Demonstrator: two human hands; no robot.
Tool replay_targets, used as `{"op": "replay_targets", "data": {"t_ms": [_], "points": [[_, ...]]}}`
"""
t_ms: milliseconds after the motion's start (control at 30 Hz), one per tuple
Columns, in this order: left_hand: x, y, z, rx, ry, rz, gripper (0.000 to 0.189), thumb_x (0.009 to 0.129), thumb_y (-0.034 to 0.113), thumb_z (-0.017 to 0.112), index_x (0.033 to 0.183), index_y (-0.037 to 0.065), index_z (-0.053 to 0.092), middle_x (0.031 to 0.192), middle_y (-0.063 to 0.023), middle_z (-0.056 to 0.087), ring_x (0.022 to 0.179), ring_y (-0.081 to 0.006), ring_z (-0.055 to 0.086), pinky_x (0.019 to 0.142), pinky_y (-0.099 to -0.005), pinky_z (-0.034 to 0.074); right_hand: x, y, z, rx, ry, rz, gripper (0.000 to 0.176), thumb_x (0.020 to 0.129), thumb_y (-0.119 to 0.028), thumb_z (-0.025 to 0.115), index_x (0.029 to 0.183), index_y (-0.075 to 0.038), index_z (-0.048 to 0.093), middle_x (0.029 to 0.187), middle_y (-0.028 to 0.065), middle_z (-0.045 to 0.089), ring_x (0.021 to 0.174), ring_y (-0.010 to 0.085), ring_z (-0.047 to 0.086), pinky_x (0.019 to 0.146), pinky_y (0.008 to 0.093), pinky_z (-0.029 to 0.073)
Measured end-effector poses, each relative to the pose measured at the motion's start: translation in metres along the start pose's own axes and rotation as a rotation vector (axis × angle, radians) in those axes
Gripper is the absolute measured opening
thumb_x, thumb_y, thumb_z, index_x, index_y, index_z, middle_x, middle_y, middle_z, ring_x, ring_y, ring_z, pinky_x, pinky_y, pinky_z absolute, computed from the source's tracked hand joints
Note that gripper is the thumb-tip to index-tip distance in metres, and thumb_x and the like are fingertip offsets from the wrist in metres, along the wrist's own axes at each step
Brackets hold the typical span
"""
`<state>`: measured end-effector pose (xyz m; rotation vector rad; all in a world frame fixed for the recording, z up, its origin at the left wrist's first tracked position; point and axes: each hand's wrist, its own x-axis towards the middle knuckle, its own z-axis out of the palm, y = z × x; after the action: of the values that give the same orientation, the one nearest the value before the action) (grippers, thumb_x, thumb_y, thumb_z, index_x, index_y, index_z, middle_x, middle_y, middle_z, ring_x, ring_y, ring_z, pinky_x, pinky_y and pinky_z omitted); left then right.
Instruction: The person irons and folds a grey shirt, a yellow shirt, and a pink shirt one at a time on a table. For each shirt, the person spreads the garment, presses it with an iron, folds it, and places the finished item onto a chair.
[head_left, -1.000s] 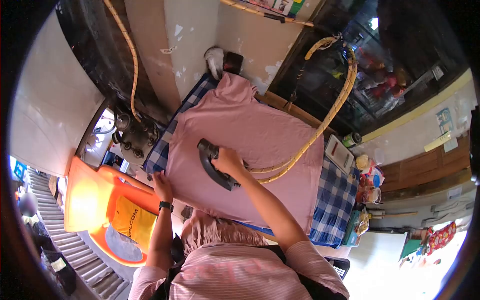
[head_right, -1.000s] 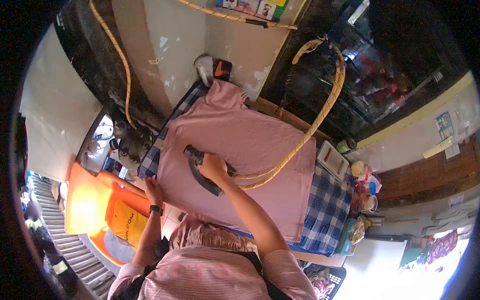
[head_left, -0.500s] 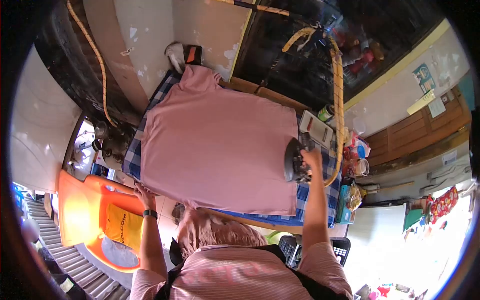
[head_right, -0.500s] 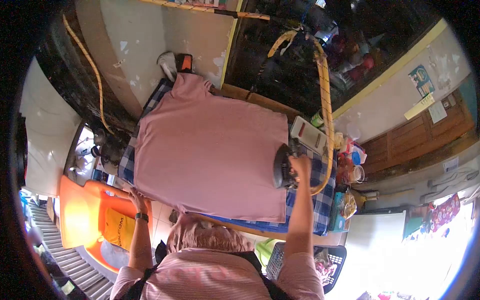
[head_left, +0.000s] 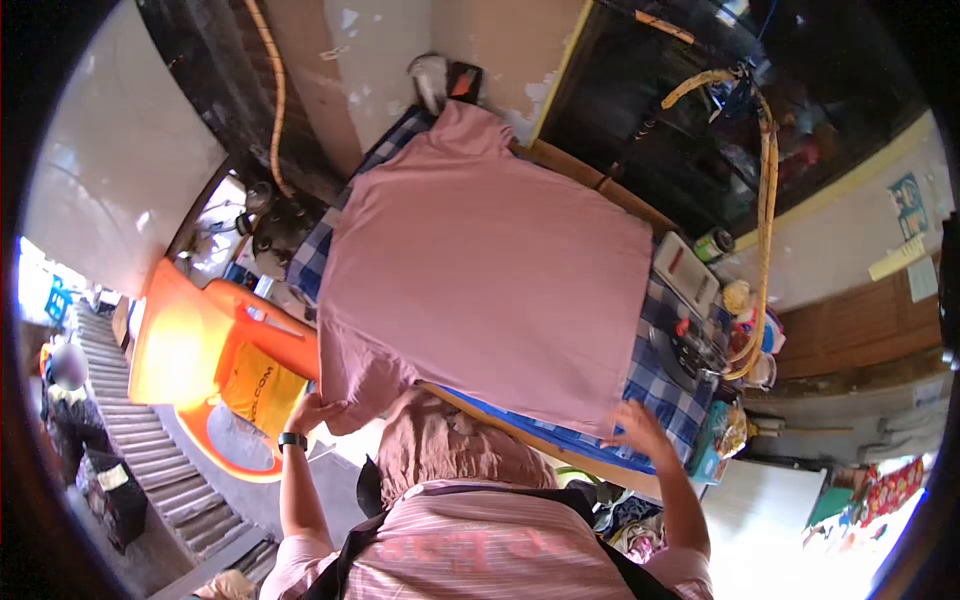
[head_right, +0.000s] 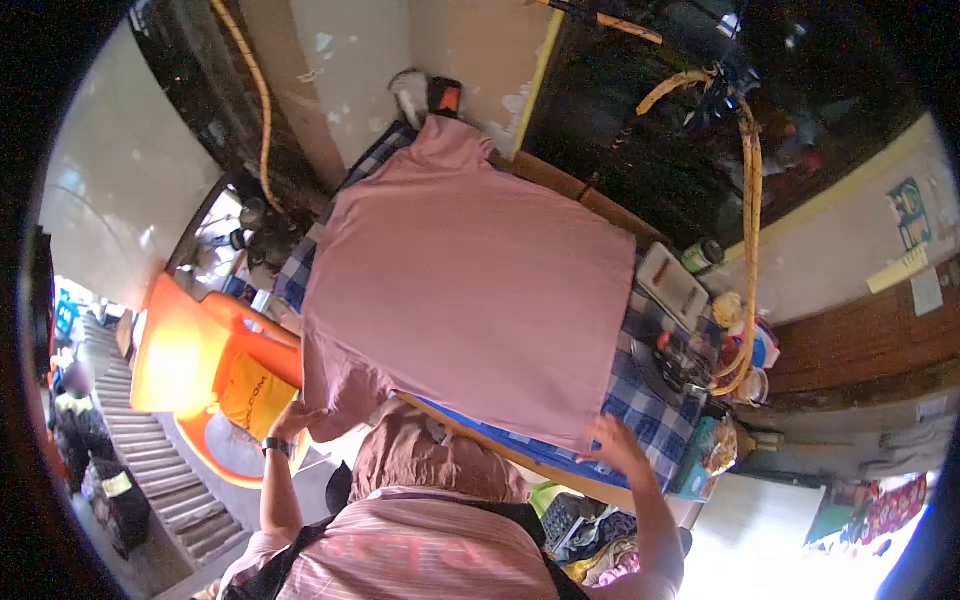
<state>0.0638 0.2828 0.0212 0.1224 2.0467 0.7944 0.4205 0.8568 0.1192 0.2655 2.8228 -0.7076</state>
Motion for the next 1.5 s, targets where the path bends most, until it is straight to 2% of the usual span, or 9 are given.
{"op": "replay_targets", "data": {"t_ms": [100, 267, 333, 467, 567, 633, 833, 1300, 1500], "points": [[-0.046, 0.042, -0.036, -0.237, 0.013, 0.066, 0.024, 0.083, 0.025, 0.074, 0.084, 0.001, 0.071, 0.078, 0.0068, 0.064, 0.071, -0.0032, 0.054, 0.063, -0.0232, 0.045, -0.028, 0.018, 0.047, -0.029, 0.075, -0.011, 0.034, 0.061, -0.028, 0.081, 0.087, -0.010, 0.066, 0.099, 0.0067, 0.062, 0.095, 0.0278, 0.056, 0.084, 0.0380, 0.047], [-0.022, 0.148, -0.101, -0.415, 0.156, 0.558, 0.037, 0.087, 0.021, 0.063, 0.119, 0.004, 0.060, 0.090, 0.0005, 0.062, 0.080, -0.0086, 0.057, 0.075, -0.0246, 0.046, 0.008, -0.015, 0.000, -0.106, 0.446, -0.070, 0.007, 0.074, -0.008, 0.065, 0.080, -0.005, 0.063, 0.101, 0.0092, 0.061, 0.092, 0.0217, 0.056, 0.080, 0.0330, 0.045], [0.063, 0.147, -0.143, -0.218, 0.261, 0.438, 0.025, 0.087, 0.025, 0.063, 0.099, 0.004, 0.071, 0.076, 0.0044, 0.060, 0.076, -0.0049, 0.054, 0.070, -0.0215, 0.044, 0.023, 0.059, 0.022, 0.379, 0.385, 0.513, 0.018, 0.083, -0.020, 0.065, 0.096, -0.008, 0.062, 0.105, 0.0141, 0.057, 0.094, 0.0264, 0.056, 0.083, 0.0346, 0.047], [0.106, 0.298, -0.137, -0.665, 0.291, 0.824, 0.057, 0.098, 0.053, 0.038, 0.109, 0.005, 0.065, 0.098, -0.0004, 0.065, 0.090, -0.0092, 0.058, 0.076, -0.0250, 0.045, 0.120, 0.019, -0.040, 0.876, 1.065, 0.299, 0.045, 0.097, -0.046, 0.048, 0.092, -0.002, 0.057, 0.078, 0.0021, 0.055, 0.074, 0.0135, 0.050, 0.068, 0.0300, 0.041], [0.228, 0.253, -0.170, -0.085, 0.325, 0.304, 0.079, 0.091, 0.070, 0.025, 0.106, 0.004, 0.065, 0.102, -0.0080, 0.066, 0.096, -0.0173, 0.061, 0.078, -0.0325, 0.047, 0.136, 0.092, -0.015, 0.495, 0.649, 0.652, 0.048, 0.096, -0.044, 0.050, 0.095, 0.002, 0.063, 0.081, 0.0087, 0.059, 0.077, 0.0119, 0.052, 0.069, 0.0308, 0.043], [0.225, 0.244, -0.158, 0.317, 0.344, 0.555, 0.087, 0.084, 0.077, 0.030, 0.098, -0.002, 0.064, 0.087, -0.0239, 0.066, 0.090, -0.0389, 0.063, 0.078, -0.0442, 0.048, 0.133, 0.086, -0.011, 0.528, 0.621, 0.723, 0.050, 0.093, -0.045, 0.054, 0.093, 0.004, 0.065, 0.070, 0.0098, 0.060, 0.067, 0.0150, 0.053, 0.064, 0.0339, 0.044], [0.229, 0.210, -0.128, 0.373, 0.609, 0.768, 0.046, 0.087, 0.049, 0.058, 0.093, 0.003, 0.062, 0.074, -0.0189, 0.064, 0.075, -0.0367, 0.064, 0.064, -0.0436, 0.049, 0.134, 0.085, 0.019, 0.150, 0.814, 0.559, 0.029, 0.091, -0.030, 0.058, 0.091, -0.002, 0.057, 0.080, 0.0228, 0.061, 0.074, 0.0419, 0.061, 0.064, 0.0438, 0.047], [0.163, 0.182, -0.150, 0.420, 0.594, 0.846, 0.026, 0.086, 0.030, 0.068, 0.094, 0.007, 0.061, 0.061, -0.0121, 0.058, 0.051, -0.0234, 0.054, 0.048, -0.0355, 0.040, 0.079, 0.018, 0.011, 0.121, 0.747, 0.315, 0.034, 0.093, -0.017, 0.055, 0.127, -0.013, 0.056, 0.118, 0.0184, 0.062, 0.108, 0.0339, 0.060, 0.086, 0.0381, 0.049], [0.151, 0.138, -0.135, 0.497, 0.744, 0.894, 0.022, 0.086, 0.032, 0.068, 0.091, 0.011, 0.062, 0.059, -0.0035, 0.057, 0.051, -0.0208, 0.053, 0.069, -0.0357, 0.040, 0.047, -0.020, 0.029, 0.219, 0.674, 0.444, 0.037, 0.090, -0.010, 0.054, 0.126, -0.015, 0.058, 0.114, 0.0175, 0.063, 0.103, 0.0349, 0.061, 0.084, 0.0392, 0.050]]}}
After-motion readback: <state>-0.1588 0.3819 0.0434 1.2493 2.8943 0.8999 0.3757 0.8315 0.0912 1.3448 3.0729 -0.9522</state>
